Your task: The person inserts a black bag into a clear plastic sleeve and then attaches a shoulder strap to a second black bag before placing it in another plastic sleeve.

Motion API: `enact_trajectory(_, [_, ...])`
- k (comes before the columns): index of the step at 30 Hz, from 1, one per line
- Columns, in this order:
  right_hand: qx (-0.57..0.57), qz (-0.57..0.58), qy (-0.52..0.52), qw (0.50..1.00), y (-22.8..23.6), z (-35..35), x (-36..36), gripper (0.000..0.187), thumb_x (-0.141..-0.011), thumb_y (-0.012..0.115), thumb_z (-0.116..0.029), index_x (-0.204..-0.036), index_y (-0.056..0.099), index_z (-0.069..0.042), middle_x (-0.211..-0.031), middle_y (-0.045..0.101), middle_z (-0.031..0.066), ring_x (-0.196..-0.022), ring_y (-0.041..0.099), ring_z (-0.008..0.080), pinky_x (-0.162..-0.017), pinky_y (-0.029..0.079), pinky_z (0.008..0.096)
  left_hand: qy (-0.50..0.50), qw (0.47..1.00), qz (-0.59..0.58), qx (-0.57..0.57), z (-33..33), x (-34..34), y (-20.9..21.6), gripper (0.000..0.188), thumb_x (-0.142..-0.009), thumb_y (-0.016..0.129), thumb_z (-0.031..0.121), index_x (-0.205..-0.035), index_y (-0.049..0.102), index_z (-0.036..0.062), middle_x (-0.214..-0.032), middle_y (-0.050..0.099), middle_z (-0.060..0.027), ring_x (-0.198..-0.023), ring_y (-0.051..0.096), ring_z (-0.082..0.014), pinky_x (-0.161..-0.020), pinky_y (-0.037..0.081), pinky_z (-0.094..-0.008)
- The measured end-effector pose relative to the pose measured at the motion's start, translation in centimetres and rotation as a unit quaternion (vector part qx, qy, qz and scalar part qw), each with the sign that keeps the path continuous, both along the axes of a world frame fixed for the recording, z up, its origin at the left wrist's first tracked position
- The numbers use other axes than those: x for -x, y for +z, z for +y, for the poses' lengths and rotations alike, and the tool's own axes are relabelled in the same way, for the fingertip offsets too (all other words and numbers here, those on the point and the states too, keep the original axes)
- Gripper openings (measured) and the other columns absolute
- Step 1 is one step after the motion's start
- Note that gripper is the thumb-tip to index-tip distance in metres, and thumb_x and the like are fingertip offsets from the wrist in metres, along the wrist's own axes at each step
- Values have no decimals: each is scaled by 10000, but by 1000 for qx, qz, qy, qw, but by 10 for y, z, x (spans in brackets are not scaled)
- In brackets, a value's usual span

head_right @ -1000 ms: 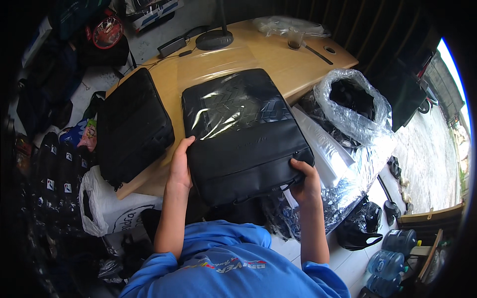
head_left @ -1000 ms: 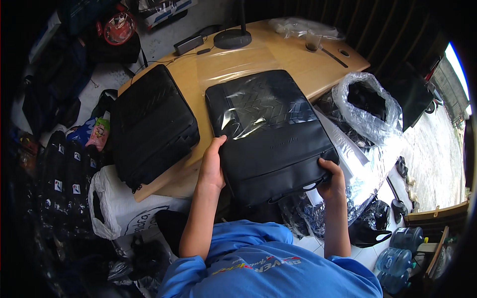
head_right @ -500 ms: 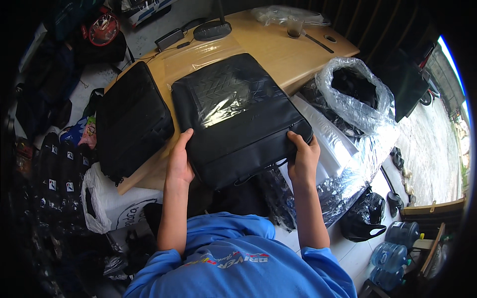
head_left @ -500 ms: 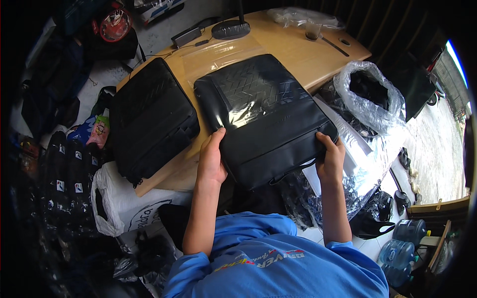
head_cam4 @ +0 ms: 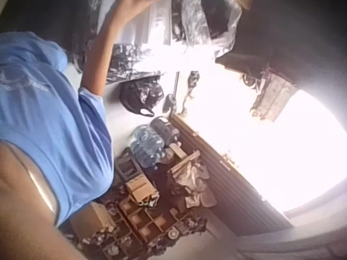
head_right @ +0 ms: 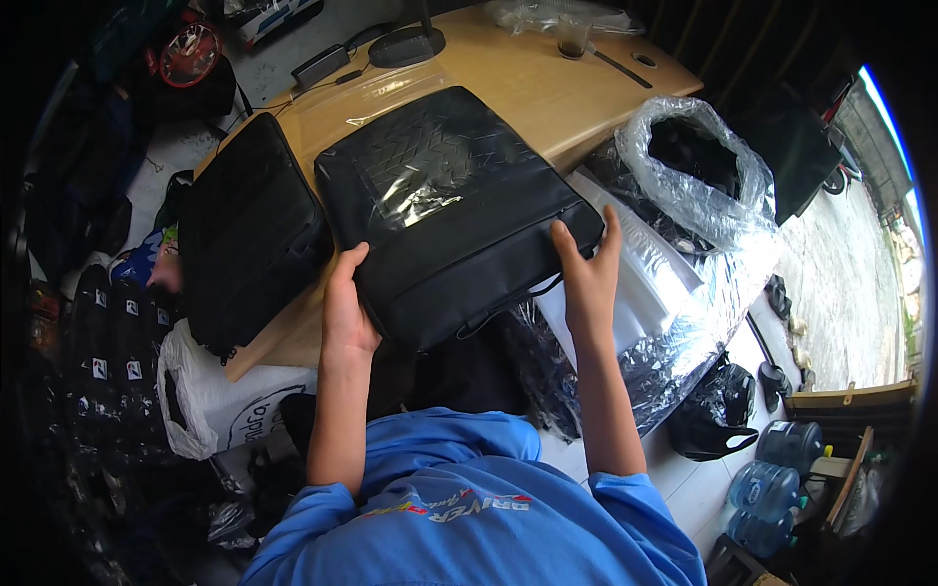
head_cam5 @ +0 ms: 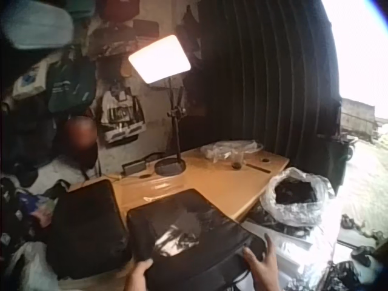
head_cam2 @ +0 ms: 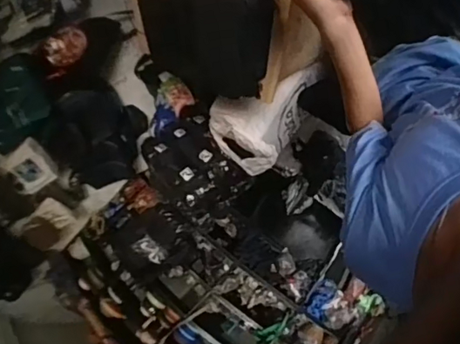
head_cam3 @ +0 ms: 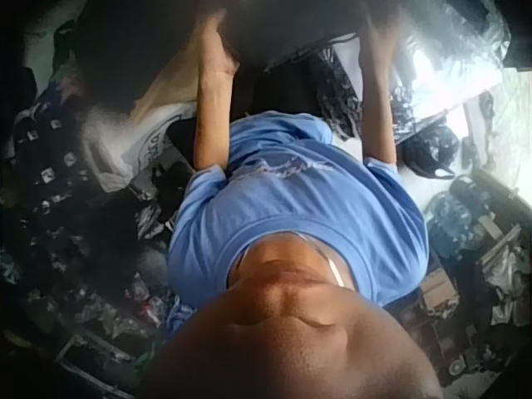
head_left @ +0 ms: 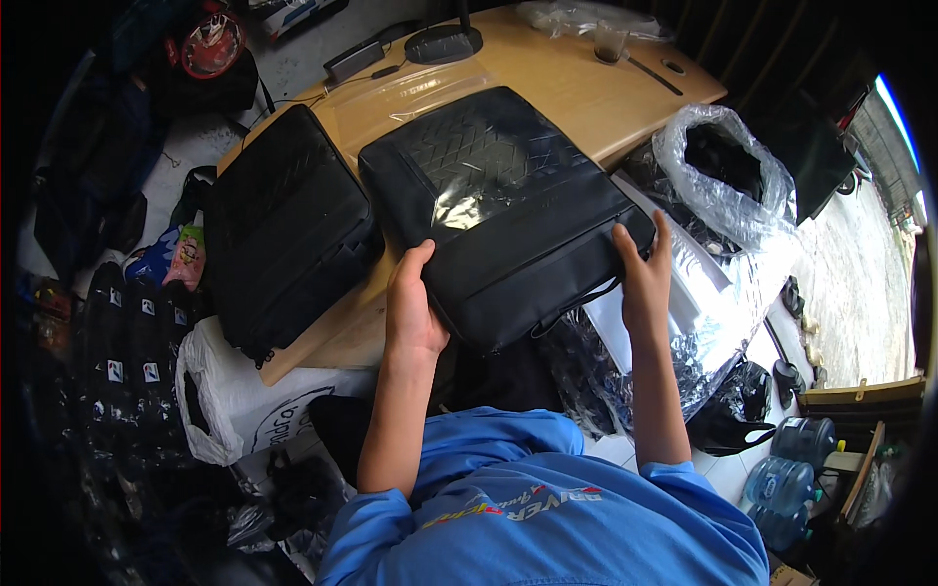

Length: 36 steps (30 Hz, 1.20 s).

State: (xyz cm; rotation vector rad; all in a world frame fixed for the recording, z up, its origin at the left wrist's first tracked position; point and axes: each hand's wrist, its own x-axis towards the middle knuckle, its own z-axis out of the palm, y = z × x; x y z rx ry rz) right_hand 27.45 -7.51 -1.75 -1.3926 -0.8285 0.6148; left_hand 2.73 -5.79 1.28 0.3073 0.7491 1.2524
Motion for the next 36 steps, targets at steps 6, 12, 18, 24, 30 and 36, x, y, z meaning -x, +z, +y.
enact_trajectory(6, [-84, -614, 178, 764, 63, -41, 32, 856, -632, 777, -228, -1388, 377, -180, -1307, 451, 178, -1294, 356, 359, -1078, 181, 560, -42, 999, -31, -16, 15, 19, 16, 347, -896, 468, 214, -1089, 539, -66, -1040, 621, -180, -932, 635, -264, -835, 525, -363])
enact_trajectory(12, [-188, -695, 173, 672, 88, 15, 26, 656, -688, 641, -105, -1320, 487, -195, -1106, 578, 140, -1063, 555, 298, -976, 355, 491, -74, 994, 4, -77, 25, 1, 42, 404, -936, 464, 288, -1104, 549, -69, -1068, 632, -163, -949, 639, -238, -848, 518, -340])
enact_trajectory(18, [-250, -686, 171, 662, 100, 33, 25, 602, -673, 628, -56, -1256, 551, -182, -1041, 598, 138, -910, 632, 259, -749, 543, 344, -114, 970, -146, -160, 44, 27, 9, 314, -951, 467, 225, -1133, 507, -28, -1071, 610, -151, -981, 622, -201, -809, 541, -326])
enact_trajectory(24, [-208, -565, 201, 773, 140, 40, 18, 572, -653, 652, 20, -1196, 584, -148, -949, 648, 90, -827, 644, 281, -684, 530, 345, 209, 878, 243, -357, 61, -39, 32, 270, -866, 570, -7, -1111, 459, -36, -1063, 573, -131, -971, 608, -180, -797, 521, -288])
enact_trajectory(30, [-214, -543, 197, 787, 160, 52, 21, 572, -644, 600, 90, -1174, 604, -126, -1022, 651, 129, -901, 641, 311, -774, 509, 360, 280, 833, 286, -382, 98, -56, 62, 192, -842, 599, 4, -1013, 517, -25, -958, 613, -94, -870, 622, -158, -749, 508, -269])
enact_trajectory(36, [-230, -544, 180, 786, 159, 56, 31, 595, -653, 537, 103, -1181, 601, -162, -966, 652, 119, -837, 632, 327, -718, 514, 394, 336, 803, 344, -352, 95, -58, 83, 48, -838, 580, 31, -852, 578, -15, -796, 646, -75, -736, 616, -119, -687, 467, -248])
